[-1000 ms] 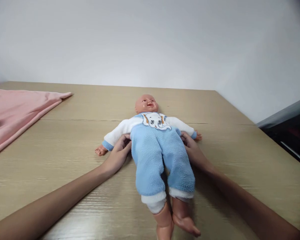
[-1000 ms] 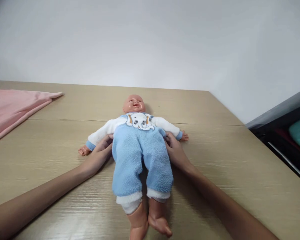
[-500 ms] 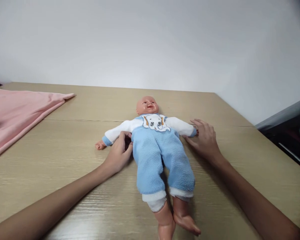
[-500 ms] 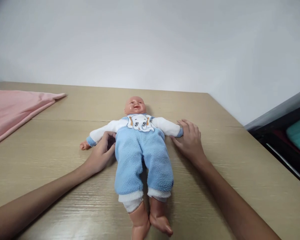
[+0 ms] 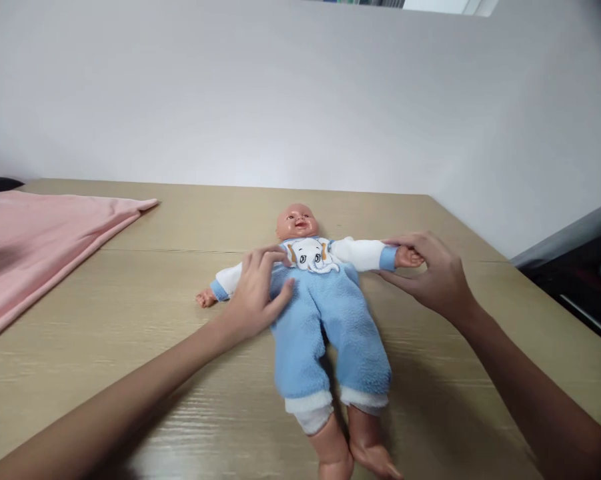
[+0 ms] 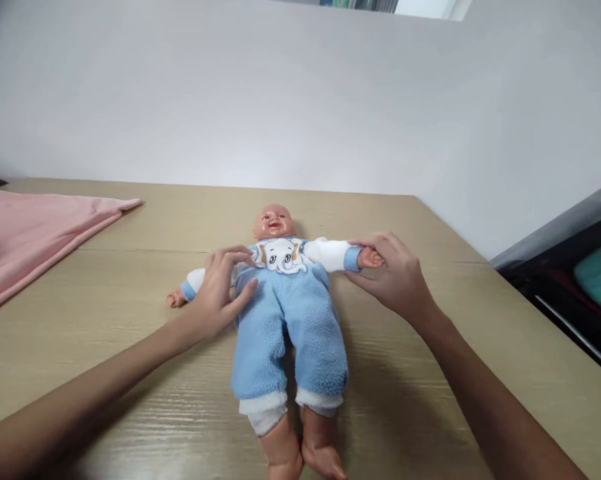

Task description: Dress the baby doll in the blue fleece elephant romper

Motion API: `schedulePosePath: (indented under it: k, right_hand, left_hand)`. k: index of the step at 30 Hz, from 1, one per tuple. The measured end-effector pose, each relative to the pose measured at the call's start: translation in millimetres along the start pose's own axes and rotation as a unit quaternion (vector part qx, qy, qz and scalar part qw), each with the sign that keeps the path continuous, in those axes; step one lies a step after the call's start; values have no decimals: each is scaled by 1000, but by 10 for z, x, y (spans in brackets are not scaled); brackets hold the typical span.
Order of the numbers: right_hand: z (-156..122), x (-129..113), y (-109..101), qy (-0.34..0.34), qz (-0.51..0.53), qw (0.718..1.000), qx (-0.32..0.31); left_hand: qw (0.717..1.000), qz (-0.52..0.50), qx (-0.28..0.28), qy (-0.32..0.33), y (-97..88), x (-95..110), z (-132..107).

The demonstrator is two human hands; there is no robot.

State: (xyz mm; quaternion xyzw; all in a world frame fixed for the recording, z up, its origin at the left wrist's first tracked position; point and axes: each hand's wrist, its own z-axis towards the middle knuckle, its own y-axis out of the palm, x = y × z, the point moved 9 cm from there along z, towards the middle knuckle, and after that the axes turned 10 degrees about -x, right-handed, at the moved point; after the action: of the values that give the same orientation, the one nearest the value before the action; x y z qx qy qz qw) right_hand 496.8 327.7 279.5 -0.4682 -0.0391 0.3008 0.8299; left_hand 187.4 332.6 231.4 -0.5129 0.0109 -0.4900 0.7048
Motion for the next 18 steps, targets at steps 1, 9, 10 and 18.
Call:
schedulePosePath:
  k: [1,9,10,18]
  right_hand:
    - [112,-106,-53,-8,5,1000,1]
    - [1042,-1080,-75,-112,148,982,-13]
    - [1101,-1205,-47,-130,159,979,-21]
    - [730,-1193,59,-76,290,941,159]
  left_hand:
    - [1000,2,-7,6,28,28,87]
    - [1000,-11,7,23,271,49,794]
    - [1000,-20,14,19,262,29,866]
    - [952,-260,142,-77,16,-410,916]
